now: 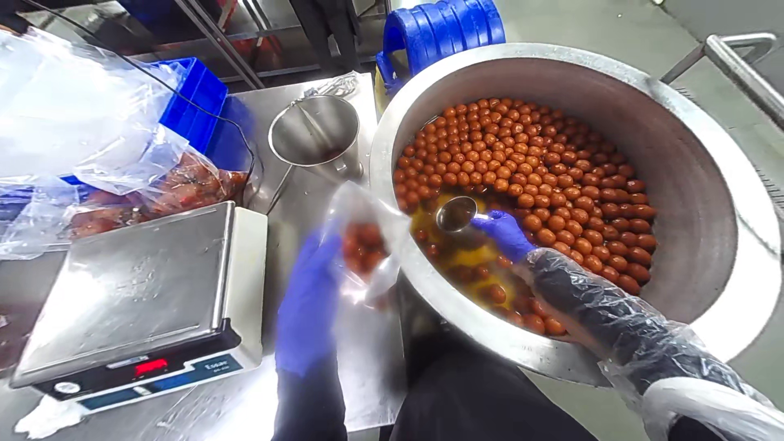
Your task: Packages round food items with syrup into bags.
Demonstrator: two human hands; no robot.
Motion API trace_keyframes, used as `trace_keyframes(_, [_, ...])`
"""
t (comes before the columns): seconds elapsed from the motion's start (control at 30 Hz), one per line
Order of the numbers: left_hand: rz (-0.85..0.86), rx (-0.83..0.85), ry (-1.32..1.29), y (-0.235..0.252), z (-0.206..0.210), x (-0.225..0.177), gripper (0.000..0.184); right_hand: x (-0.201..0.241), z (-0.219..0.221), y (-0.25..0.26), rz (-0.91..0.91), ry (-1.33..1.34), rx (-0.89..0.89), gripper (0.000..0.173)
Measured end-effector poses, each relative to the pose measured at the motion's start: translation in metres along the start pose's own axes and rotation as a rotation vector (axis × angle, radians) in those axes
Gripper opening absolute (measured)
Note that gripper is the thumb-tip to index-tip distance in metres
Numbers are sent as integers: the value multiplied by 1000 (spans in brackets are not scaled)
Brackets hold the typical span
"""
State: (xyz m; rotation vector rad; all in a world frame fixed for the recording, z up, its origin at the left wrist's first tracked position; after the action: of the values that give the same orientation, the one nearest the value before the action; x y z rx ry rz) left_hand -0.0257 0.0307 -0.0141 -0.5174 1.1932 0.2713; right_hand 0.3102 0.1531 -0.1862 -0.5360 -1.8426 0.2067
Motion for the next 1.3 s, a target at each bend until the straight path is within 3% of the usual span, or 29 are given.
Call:
trace_keyframes(0.57, [-3,-23,-15,3,4,1,24,48,-49,-48,-195,265,-84,23])
trace_keyframes(0.87, [-23,-119,-47,-2,13,-3,19,153,-58,-106,-406,381,27,27])
trace_keyframes(1.07, [20,-148,0,-1,13,-3,18,211,-39,-139,-493,285,125,21])
trace_keyframes(1.3, [-9,-120,-20,0,11,-1,19,241,-9,-159,-559,48,201,21])
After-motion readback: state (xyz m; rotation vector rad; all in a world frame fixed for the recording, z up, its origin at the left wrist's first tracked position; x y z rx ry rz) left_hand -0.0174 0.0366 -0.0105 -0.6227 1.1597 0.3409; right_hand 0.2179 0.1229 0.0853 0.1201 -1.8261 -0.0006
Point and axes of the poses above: each hand's wrist, its own y-axis towards the middle knuckle, its own z-axis out of the palm, x = y × z, the point moved 3 cm from there along y, towards the middle knuckle, and after that the axes turned 11 degrees about -x, right-handed, at the moved point
